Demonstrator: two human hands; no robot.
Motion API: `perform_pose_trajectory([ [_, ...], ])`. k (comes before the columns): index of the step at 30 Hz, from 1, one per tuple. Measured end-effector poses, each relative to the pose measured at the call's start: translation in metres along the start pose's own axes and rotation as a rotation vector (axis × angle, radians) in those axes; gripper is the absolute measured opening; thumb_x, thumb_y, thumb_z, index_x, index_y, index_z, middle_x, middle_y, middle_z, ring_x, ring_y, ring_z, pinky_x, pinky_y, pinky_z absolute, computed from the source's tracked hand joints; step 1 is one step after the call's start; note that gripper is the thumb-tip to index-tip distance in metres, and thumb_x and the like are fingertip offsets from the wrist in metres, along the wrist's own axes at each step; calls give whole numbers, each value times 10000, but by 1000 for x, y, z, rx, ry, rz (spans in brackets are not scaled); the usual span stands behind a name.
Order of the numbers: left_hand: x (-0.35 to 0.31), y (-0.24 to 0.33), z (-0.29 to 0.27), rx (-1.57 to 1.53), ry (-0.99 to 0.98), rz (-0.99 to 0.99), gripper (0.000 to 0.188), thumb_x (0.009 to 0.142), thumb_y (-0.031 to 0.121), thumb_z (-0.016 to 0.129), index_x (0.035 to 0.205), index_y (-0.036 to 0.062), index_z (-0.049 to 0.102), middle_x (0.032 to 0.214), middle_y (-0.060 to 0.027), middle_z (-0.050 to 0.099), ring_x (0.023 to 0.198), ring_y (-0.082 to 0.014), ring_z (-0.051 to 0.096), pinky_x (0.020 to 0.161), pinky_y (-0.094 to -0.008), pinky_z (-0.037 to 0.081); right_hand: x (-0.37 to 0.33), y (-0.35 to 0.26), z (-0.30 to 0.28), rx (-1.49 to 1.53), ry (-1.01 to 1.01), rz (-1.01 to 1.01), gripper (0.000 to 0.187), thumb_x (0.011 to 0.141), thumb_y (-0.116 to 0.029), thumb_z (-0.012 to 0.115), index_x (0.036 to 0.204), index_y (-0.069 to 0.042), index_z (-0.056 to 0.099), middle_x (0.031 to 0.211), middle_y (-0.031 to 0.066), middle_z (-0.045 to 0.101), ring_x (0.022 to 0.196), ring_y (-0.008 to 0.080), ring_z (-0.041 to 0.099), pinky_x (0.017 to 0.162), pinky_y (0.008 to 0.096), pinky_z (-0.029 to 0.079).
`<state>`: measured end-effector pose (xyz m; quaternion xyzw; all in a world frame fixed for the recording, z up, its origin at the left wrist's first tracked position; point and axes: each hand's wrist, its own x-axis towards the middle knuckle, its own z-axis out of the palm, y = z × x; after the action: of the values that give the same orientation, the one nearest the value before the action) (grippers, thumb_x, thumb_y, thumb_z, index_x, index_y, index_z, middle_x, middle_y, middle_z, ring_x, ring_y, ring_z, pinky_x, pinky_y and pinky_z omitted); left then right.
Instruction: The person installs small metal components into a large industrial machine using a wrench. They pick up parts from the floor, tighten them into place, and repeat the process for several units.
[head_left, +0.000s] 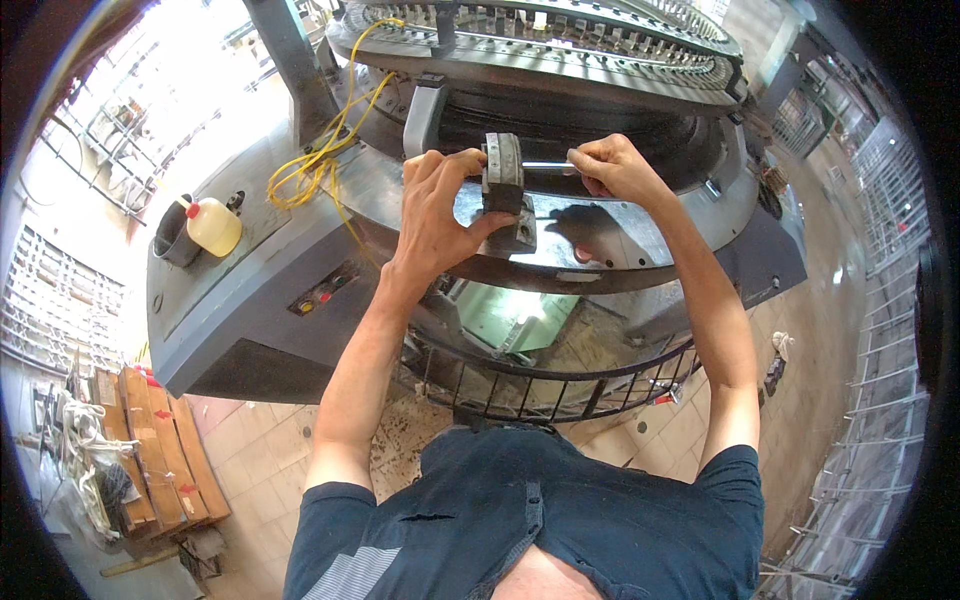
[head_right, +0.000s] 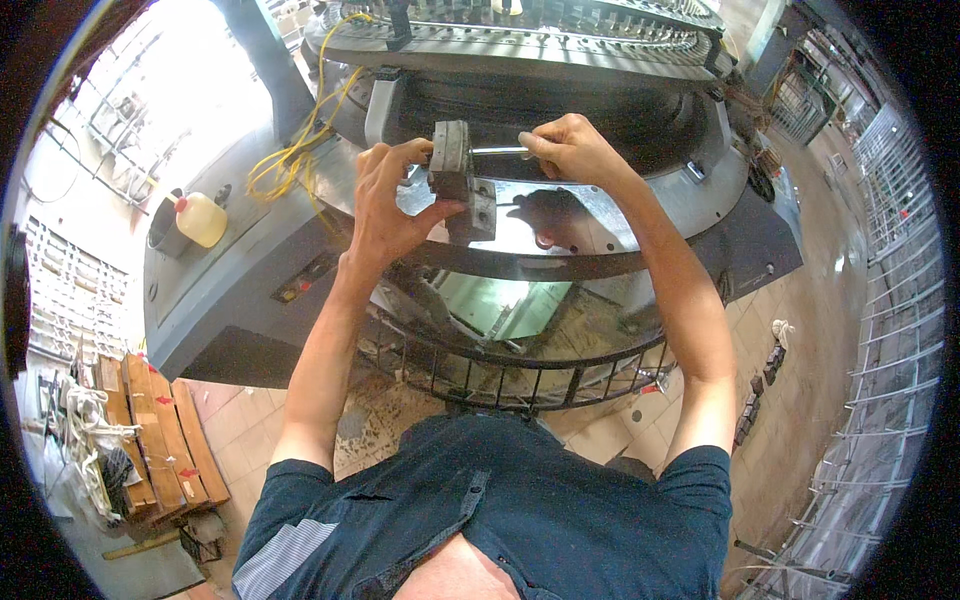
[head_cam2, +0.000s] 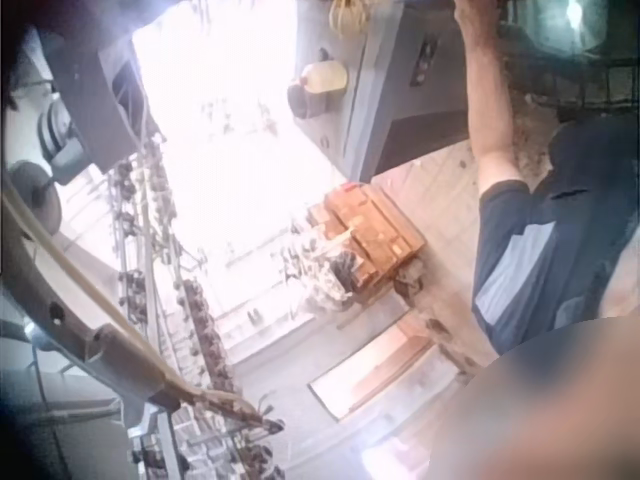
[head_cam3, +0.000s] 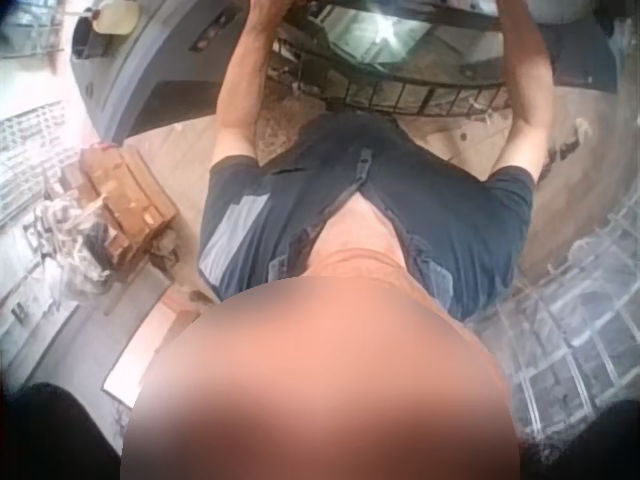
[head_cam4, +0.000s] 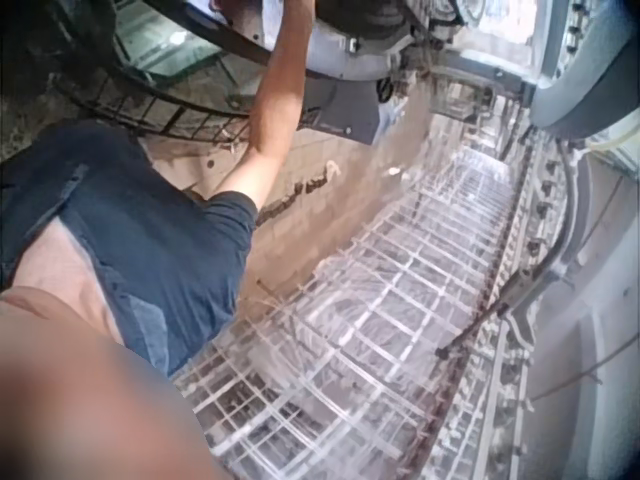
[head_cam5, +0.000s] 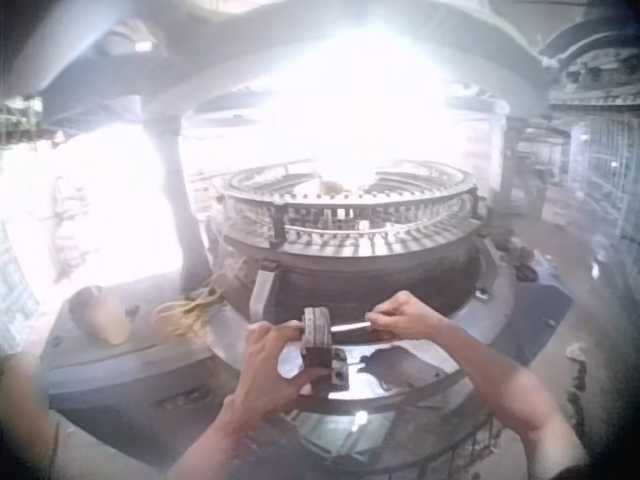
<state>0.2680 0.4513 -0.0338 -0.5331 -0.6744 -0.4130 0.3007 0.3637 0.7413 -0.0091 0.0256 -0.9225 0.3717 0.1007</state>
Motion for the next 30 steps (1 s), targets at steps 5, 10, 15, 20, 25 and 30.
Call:
perform_pose_trajectory([
  [5, -7, 5, 3, 19, 28, -27, 613, 644, 294, 949, 1129, 95, 632, 1116, -71, 694, 969, -299, 608, 893, -435, 440, -8, 8, -4, -21, 218, -46, 430, 1026, -311, 638, 746, 10, 698, 561, 34, 580, 500, 91, 524, 492, 320, 434],
  [10, -12, 18, 11, -54, 118, -82, 601, 641, 144, 930, 1146, 61, 614, 1165, -88, 680, 1065, -319, 609, 949, -452, 424, -30, 40, 10, -627, 166, 132, 378, 987, -363, 678, 879, -10, 761, 681, 200, 678, 662, 351, 689, 702, 474, 546],
  [15, -10, 22, 6, -41, 32, -195, 618, 656, 136, 929, 1179, 73, 606, 1212, -110, 676, 1058, -338, 608, 934, -453, 452, -46, 26, 13, -761, 282, 217, 652, 840, -454, 818, 1332, -60, 655, 1116, 185, 728, 991, 347, 706, 852, 455, 560],
  [20, -11, 22, 10, -33, 88, -100, 646, 671, 136, 916, 1228, 48, 600, 1206, -128, 670, 1081, -333, 614, 967, -461, 450, -26, -28, 43, -29, 2, -164, 1006, 710, -357, 921, 1538, -67, 430, 1378, 177, 620, 1133, 318, 652, 976, 439, 523],
  [25, -40, 36, 2, -98, 242, -309, 692, 704, 127, 947, 1291, 40, 591, 1150, -105, 679, 1030, -218, 661, 909, -360, 523, 27, -24, 65, 84, -223, -103, 1066, 629, -178, 932, 1540, -48, 395, 1333, 186, 637, 1249, 301, 603, 1100, 418, 457],
  [30, -73, 22, -24, -179, 224, -547, 578, 744, 93, 912, 1241, 12, 627, 1029, -105, 691, 931, -205, 666, 845, -352, 532, 69, -10, 57, 562, -618, -144, 1086, 462, 88, 819, 1480, -107, 497, 1280, 85, 689, 1237, 264, 623, 1163, 444, 450],
])
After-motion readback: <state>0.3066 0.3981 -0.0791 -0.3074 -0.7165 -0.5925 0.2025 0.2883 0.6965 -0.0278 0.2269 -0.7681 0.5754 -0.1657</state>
